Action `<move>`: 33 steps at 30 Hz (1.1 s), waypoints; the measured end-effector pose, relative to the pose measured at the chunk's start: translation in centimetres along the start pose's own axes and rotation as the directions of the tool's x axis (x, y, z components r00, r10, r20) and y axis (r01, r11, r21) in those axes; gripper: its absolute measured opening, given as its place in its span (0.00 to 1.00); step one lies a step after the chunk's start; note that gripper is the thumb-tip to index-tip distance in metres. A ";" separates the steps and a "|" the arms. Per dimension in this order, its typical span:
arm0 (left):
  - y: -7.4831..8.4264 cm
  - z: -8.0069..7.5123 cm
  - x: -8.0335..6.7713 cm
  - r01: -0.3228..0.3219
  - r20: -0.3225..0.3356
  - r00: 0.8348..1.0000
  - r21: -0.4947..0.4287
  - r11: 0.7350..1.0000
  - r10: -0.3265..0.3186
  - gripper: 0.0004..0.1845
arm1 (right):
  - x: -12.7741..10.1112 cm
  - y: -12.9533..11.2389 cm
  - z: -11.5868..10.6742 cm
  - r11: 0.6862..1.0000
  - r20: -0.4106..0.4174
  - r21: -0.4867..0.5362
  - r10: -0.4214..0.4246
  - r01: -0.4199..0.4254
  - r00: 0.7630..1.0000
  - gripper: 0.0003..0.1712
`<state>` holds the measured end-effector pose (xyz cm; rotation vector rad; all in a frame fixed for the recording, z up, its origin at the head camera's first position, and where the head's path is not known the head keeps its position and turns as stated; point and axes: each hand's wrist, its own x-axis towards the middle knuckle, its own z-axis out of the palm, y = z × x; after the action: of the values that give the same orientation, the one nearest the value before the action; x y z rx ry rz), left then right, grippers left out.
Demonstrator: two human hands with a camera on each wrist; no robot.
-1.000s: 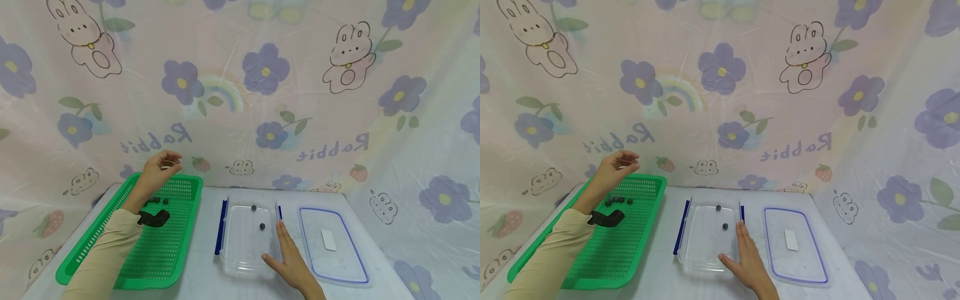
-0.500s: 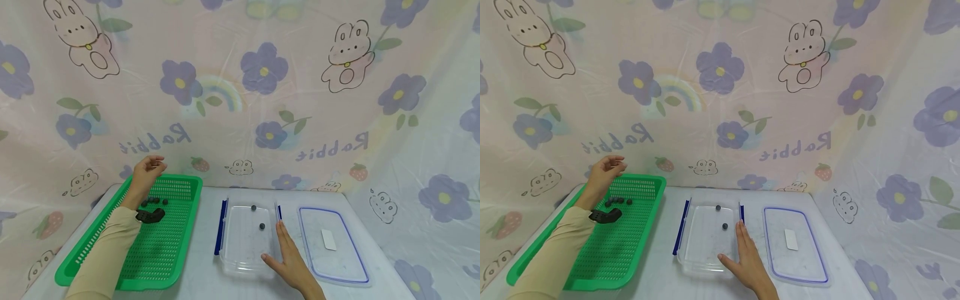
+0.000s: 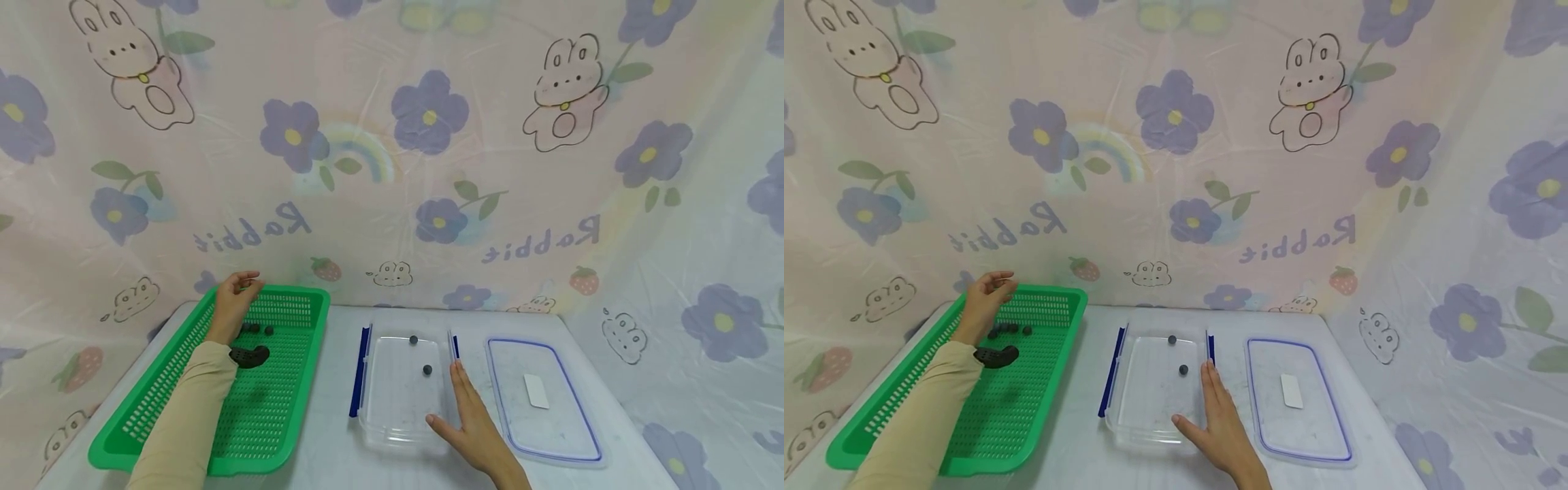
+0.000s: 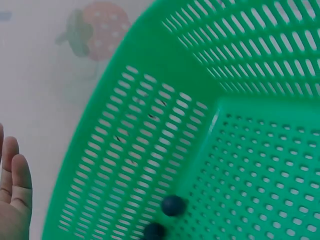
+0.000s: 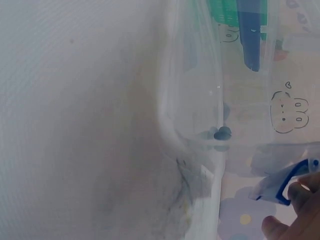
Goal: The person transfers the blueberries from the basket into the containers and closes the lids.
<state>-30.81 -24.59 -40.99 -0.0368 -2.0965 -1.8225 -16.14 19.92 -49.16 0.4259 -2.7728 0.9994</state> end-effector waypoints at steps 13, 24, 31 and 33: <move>-3.4 0.7 -0.8 0.151 -0.052 0.988 0.124 0.981 -0.146 0.26 | 0.0 0.3 0.0 0.999 -0.026 -0.023 -0.027 0.026 0.999 0.55; -5.9 0.5 -1.4 0.259 -0.044 0.966 0.152 0.954 -0.255 0.25 | 0.0 0.3 0.2 1.000 -0.003 0.020 0.014 -0.014 1.000 0.56; -6.6 0.6 -2.1 0.302 -0.037 0.953 0.172 0.938 -0.300 0.23 | -0.1 0.1 0.2 1.000 -0.001 0.010 0.010 -0.010 1.000 0.55; -6.7 0.5 -2.2 0.305 -0.039 0.952 0.178 0.935 -0.303 0.23 | 0.0 0.0 0.1 1.000 -0.005 0.004 0.002 -0.002 1.000 0.55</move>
<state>-30.54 -24.71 -48.04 0.3638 -2.3590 -1.7759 -16.15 19.90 -49.26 0.4203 -2.7680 1.0055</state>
